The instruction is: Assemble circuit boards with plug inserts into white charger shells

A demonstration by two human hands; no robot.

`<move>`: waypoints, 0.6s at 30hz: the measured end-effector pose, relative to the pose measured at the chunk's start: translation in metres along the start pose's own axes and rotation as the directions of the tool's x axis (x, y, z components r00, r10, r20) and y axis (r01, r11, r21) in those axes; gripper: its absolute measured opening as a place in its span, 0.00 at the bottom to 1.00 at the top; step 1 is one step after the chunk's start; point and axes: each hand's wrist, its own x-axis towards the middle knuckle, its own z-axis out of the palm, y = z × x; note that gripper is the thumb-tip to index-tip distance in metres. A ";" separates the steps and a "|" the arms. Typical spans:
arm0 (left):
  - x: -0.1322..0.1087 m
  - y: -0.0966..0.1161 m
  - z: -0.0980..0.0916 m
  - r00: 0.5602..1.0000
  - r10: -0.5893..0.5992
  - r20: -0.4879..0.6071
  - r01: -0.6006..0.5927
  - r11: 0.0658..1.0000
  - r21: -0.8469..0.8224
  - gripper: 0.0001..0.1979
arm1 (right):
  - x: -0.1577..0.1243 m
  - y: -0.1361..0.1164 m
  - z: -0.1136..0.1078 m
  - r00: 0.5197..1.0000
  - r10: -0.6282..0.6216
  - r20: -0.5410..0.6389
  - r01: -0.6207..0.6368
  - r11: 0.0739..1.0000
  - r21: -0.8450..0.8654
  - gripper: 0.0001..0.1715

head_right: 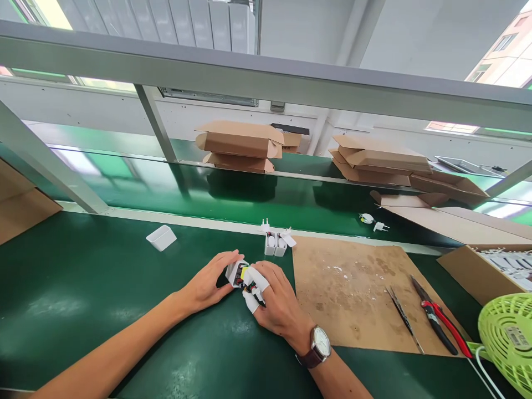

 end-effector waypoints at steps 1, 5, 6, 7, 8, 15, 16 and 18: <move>0.000 0.000 0.000 1.000 -0.003 0.005 0.003 1.000 0.005 0.37 | 0.000 0.000 0.000 1.000 0.001 0.002 -0.001 1.000 -0.006 0.38; 0.000 0.000 0.001 1.000 -0.008 0.009 0.008 1.000 0.025 0.38 | 0.000 0.000 -0.001 1.000 0.007 0.008 -0.007 1.000 -0.028 0.39; 0.000 0.001 0.001 1.000 -0.006 0.009 0.006 1.000 0.028 0.39 | 0.000 0.000 -0.001 1.000 0.004 0.009 -0.004 0.999 -0.034 0.39; 0.001 0.001 0.002 1.000 -0.004 0.010 0.003 1.000 0.031 0.39 | 0.000 -0.001 -0.002 1.000 -0.001 0.009 0.001 0.999 -0.040 0.39; 0.001 0.001 0.002 1.000 0.000 0.010 0.000 0.999 0.032 0.39 | 0.000 -0.001 -0.002 1.000 -0.004 0.009 0.005 0.999 -0.044 0.39; 0.001 0.003 0.002 1.000 0.002 -0.003 -0.002 0.999 0.033 0.37 | 0.000 -0.001 -0.002 1.000 0.000 0.005 0.001 0.999 -0.046 0.37; 0.001 0.003 0.002 1.000 0.002 0.001 -0.002 1.000 0.028 0.37 | 0.001 -0.001 -0.003 1.000 -0.003 0.001 0.003 0.999 -0.044 0.36; 0.000 0.002 0.001 1.000 -0.005 0.013 0.005 1.000 0.015 0.37 | 0.002 -0.001 -0.003 1.000 -0.003 0.000 0.003 0.999 -0.044 0.36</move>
